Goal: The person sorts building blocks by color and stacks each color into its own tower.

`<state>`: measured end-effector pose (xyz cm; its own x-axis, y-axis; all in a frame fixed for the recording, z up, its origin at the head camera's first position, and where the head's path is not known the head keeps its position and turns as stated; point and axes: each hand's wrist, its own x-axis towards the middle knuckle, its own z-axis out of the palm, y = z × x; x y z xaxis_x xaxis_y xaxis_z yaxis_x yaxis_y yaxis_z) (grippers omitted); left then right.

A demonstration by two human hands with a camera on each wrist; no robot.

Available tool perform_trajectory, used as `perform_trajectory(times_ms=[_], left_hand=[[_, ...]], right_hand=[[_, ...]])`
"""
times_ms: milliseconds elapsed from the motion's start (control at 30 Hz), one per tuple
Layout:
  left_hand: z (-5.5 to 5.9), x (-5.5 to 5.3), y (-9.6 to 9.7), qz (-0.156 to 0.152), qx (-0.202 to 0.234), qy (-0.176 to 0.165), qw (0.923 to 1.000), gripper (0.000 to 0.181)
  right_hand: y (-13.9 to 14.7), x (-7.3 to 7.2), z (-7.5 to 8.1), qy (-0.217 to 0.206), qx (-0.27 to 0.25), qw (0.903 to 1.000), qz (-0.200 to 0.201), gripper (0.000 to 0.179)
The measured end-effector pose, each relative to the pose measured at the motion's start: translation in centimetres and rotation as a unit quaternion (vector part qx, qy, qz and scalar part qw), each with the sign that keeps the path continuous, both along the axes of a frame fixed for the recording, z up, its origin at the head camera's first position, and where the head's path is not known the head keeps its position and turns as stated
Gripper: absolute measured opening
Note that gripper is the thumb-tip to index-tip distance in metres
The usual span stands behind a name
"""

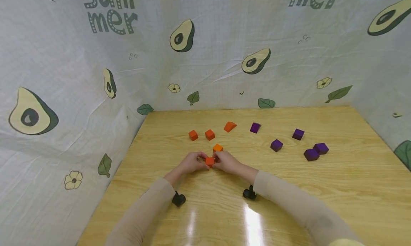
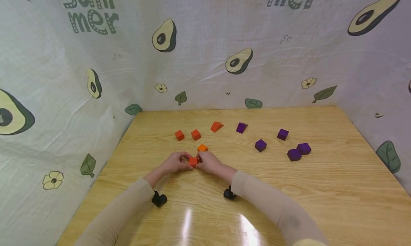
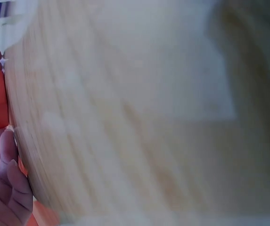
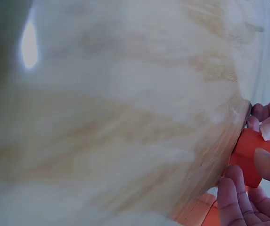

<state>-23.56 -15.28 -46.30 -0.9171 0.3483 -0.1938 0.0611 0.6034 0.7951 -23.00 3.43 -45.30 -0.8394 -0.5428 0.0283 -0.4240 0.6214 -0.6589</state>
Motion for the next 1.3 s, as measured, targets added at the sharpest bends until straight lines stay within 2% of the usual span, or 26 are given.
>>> perform_trajectory(times_ms=[200,567,767,900,1033,1167,1300], left_hand=[[-0.2,0.0,0.5,-0.030,0.011,0.013,0.9994,0.031],[-0.3,0.6,1.2,-0.029,0.008,0.010,0.9995,0.032],[-0.4,0.7,1.2,-0.037,0.001,0.024,0.9990,0.033],[-0.5,0.7,1.2,-0.036,-0.003,0.025,0.9990,0.032],[-0.6,0.6,1.2,-0.044,-0.004,0.031,0.9985,0.031],[-0.7,0.6,1.2,-0.050,-0.009,0.040,0.9979,0.031],[-0.5,0.7,1.1,-0.053,-0.015,0.048,0.9973,0.032]], right_hand=[[1.0,0.3,0.0,-0.004,-0.008,0.9999,0.007,0.024],[1.6,0.9,-0.1,-0.033,-0.025,0.9991,-0.011,0.025],[1.7,1.0,0.0,-0.036,-0.027,0.9989,-0.013,0.026],[1.6,0.9,0.0,-0.038,-0.020,0.9990,-0.013,0.027],[1.7,0.9,0.6,-0.039,0.012,0.9990,-0.019,0.026],[1.7,0.7,1.9,-0.034,0.046,0.9973,-0.046,0.022],[1.4,-0.1,2.5,0.011,0.059,0.9940,-0.092,0.022]])
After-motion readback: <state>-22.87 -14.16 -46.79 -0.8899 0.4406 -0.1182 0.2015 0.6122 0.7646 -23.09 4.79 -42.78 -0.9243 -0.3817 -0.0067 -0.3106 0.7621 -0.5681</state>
